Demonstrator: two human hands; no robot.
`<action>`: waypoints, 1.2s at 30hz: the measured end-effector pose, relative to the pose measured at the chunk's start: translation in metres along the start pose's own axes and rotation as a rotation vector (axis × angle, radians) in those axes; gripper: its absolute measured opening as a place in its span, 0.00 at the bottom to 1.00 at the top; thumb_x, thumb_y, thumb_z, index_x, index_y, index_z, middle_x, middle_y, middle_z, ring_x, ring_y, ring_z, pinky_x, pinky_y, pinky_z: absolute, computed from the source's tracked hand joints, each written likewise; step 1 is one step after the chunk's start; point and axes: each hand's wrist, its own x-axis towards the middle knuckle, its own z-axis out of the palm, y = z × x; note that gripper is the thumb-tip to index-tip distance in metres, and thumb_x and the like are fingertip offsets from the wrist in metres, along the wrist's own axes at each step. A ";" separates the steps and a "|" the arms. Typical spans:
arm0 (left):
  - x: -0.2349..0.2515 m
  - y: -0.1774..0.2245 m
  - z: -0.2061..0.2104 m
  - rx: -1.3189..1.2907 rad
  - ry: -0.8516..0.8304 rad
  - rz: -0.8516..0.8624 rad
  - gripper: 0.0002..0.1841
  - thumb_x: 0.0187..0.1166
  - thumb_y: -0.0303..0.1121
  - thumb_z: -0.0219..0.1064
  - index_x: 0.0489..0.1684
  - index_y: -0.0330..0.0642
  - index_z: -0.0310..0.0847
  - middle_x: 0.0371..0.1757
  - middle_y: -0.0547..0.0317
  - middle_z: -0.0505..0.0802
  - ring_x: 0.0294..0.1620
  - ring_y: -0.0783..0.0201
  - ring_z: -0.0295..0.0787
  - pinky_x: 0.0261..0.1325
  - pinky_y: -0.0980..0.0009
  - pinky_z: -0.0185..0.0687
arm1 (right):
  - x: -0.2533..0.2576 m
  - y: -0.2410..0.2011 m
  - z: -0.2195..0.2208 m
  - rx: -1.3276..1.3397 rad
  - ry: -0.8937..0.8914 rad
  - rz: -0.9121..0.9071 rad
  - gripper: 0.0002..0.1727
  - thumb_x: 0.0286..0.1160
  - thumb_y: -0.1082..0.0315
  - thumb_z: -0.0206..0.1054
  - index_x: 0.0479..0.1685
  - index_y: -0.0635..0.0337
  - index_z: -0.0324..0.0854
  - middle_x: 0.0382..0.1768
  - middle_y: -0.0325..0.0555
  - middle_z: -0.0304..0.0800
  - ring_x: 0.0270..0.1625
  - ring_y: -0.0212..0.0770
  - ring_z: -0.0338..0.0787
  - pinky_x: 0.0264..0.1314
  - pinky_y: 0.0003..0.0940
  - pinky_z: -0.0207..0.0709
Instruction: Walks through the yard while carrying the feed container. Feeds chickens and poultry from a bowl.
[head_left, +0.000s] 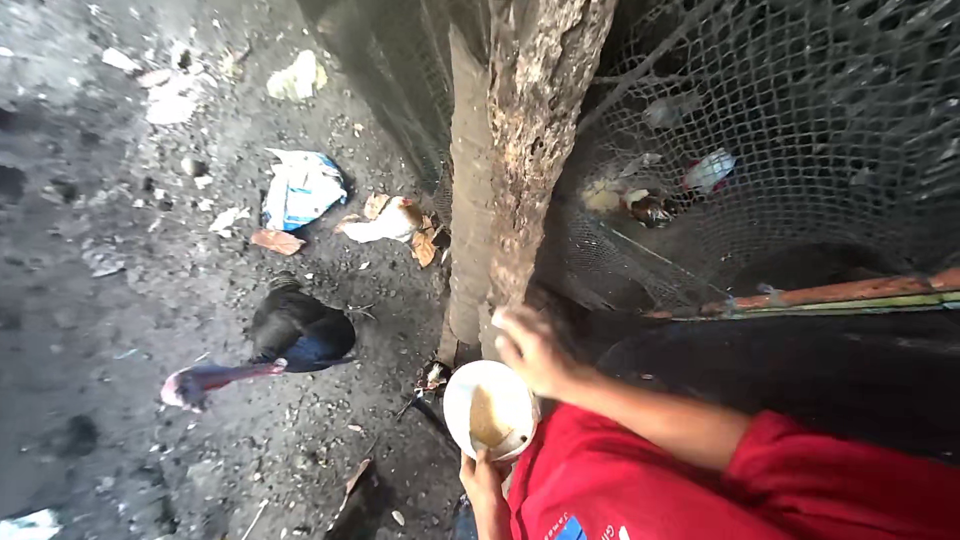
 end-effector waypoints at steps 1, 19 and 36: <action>0.001 0.003 -0.003 -0.013 0.006 0.002 0.18 0.90 0.27 0.51 0.75 0.33 0.69 0.32 0.41 0.91 0.19 0.58 0.88 0.20 0.63 0.86 | -0.009 -0.007 0.016 0.002 -0.224 -0.007 0.22 0.86 0.59 0.59 0.72 0.59 0.84 0.68 0.54 0.89 0.74 0.50 0.84 0.82 0.50 0.73; 0.120 -0.021 -0.198 -0.062 -0.013 0.150 0.29 0.85 0.25 0.56 0.88 0.39 0.64 0.59 0.32 0.90 0.39 0.46 0.93 0.39 0.48 0.90 | 0.002 -0.113 0.298 -0.541 -1.053 -0.248 0.29 0.88 0.54 0.59 0.82 0.62 0.71 0.80 0.68 0.73 0.85 0.68 0.70 0.85 0.67 0.62; 0.175 -0.009 -0.425 0.057 0.118 0.061 0.27 0.85 0.24 0.53 0.86 0.36 0.67 0.55 0.32 0.91 0.39 0.49 0.92 0.42 0.49 0.89 | 0.006 -0.225 0.502 -0.427 -1.383 -0.243 0.23 0.90 0.56 0.55 0.54 0.72 0.84 0.52 0.72 0.89 0.61 0.72 0.88 0.62 0.74 0.77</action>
